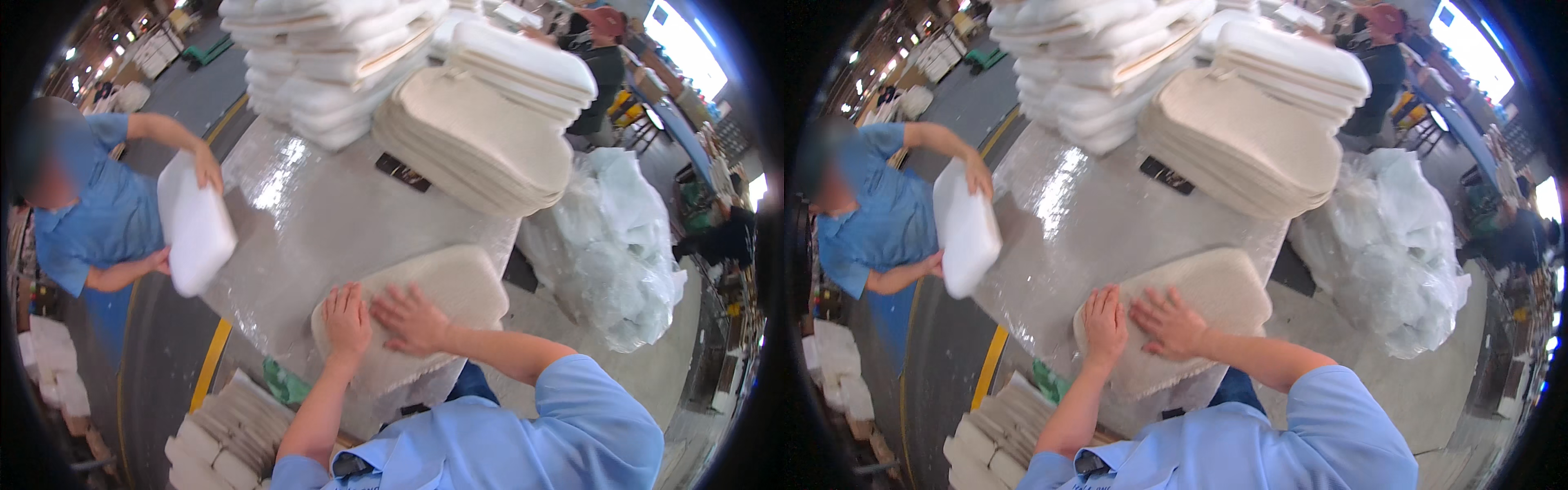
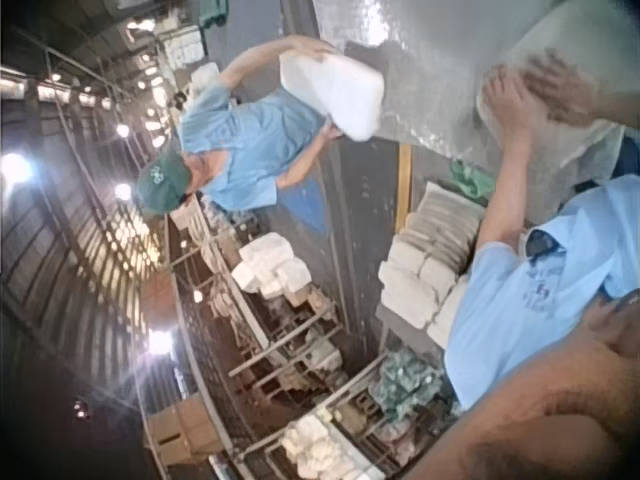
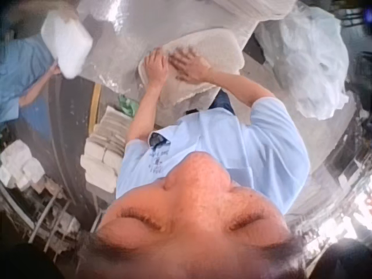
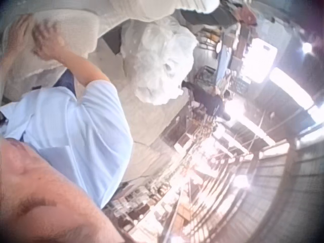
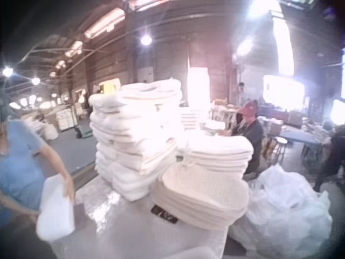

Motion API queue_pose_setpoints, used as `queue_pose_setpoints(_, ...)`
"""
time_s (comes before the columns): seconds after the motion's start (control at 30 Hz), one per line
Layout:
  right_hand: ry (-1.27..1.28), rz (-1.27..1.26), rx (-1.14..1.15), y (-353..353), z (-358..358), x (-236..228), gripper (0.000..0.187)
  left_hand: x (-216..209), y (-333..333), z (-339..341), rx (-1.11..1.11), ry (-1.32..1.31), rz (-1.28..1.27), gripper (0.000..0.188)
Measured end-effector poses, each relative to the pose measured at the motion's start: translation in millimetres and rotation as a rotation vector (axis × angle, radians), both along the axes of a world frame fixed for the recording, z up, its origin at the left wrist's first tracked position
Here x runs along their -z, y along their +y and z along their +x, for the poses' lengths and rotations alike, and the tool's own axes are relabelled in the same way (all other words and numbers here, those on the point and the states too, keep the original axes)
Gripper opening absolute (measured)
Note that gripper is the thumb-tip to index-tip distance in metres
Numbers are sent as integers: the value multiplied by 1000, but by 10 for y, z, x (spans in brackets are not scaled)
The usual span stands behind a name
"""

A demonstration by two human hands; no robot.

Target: The person folds beige cushion covers and inserts white foam inserts, then stacks the finished cushions on a table. The person handles each cushion one at a time, aligning edges and smoothing the surface before stacking.

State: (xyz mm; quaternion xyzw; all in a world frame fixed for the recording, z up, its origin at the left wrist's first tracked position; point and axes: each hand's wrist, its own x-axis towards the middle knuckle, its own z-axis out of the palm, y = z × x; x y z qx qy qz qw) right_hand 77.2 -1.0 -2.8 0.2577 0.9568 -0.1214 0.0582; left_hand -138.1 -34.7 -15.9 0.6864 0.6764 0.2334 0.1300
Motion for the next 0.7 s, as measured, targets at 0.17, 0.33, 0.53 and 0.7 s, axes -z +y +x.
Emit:
queue_pose_setpoints(0.17, 209, -251, -164, -112, 397, 229, 69, 61, 158, 183, 11, 236, -251, 61)
queue_pose_setpoints(0.33, 73, 21, 290, 412, 763, -17, 65, 149, 134, 147, 18, 215, -251, 66)
queue_pose_setpoints(0.53, 89, 92, 472, 399, 759, 88, 65, 70, -45, 118, 177, 300, -227, 75)
queue_pose_setpoints(0.7, 114, 67, 360, 458, 750, 88, 66, -17, -813, 2, 209, 297, -246, 75)
